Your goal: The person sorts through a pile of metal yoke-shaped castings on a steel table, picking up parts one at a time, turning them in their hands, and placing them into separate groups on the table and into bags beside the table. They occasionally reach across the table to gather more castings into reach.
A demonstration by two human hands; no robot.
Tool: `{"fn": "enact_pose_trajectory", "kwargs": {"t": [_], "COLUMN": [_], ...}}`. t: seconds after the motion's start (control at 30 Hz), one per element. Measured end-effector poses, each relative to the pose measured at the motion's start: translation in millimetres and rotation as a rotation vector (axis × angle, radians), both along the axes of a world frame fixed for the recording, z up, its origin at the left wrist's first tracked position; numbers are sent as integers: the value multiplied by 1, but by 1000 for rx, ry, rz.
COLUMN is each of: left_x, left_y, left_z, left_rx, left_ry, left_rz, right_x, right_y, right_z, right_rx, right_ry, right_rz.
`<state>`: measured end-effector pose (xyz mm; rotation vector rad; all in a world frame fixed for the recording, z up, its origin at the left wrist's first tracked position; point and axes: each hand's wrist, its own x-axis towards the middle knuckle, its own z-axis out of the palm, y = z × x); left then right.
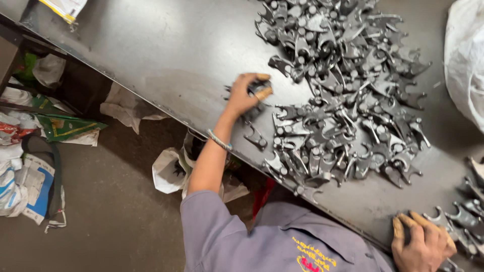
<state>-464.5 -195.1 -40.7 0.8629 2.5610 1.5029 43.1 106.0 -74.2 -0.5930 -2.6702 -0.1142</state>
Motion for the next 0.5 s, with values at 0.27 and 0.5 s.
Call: {"fn": "enact_pose_trajectory", "kwargs": {"t": [0.27, 0.5], "left_x": [93, 144], "left_y": [-42, -62], "left_z": [22, 38], "left_rx": [-359, -449], "left_ry": [282, -143], "left_rz": [9, -44], "right_x": [4, -93], "right_y": [-22, -74], "right_z": [38, 76], "right_rx": [-224, -721], "right_ry": [62, 63], "right_rz": [64, 491]}}
